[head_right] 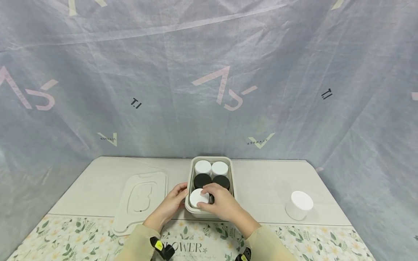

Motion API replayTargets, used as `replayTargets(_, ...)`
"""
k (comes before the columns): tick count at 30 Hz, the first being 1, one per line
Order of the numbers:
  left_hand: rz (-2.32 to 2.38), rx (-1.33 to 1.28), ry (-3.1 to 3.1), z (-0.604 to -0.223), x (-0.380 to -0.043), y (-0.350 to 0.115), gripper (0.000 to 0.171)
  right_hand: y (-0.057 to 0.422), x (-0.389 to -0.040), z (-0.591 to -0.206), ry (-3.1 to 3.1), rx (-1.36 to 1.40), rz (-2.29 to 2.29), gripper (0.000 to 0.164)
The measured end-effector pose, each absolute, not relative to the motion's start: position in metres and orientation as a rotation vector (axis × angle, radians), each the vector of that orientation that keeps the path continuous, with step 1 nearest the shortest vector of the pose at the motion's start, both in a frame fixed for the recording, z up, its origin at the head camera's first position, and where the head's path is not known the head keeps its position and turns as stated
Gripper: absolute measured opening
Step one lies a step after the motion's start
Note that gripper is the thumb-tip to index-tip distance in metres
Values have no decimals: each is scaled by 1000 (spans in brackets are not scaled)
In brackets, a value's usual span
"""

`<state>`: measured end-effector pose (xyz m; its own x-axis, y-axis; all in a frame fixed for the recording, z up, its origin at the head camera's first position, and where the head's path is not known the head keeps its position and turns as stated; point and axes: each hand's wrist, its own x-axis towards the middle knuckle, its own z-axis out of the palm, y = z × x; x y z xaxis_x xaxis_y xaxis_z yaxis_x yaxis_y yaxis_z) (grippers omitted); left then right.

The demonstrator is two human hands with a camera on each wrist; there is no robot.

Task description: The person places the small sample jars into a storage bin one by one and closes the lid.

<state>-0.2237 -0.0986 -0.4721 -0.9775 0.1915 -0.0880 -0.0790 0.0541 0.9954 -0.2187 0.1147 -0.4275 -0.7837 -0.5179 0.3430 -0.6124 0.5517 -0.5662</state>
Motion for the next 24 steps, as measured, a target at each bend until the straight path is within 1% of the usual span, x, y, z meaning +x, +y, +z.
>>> replayTargets(5,2036,93,2120,-473,-224,-99,49,125,-216,-427,-2509,933,996,30)
replayTargets(10,2039,93,2104,-474,-224,-100,49,146,-215,-429,-2408,853,1006,26)
replayTargets(14,2043,85,2109,-475,-224,-100,50,164,-217,-432,-2364,774,964,26)
replayTargets(24,2045,62,2118,-473,-222,-97,51,219,-222,-438,-2349,535,857,32)
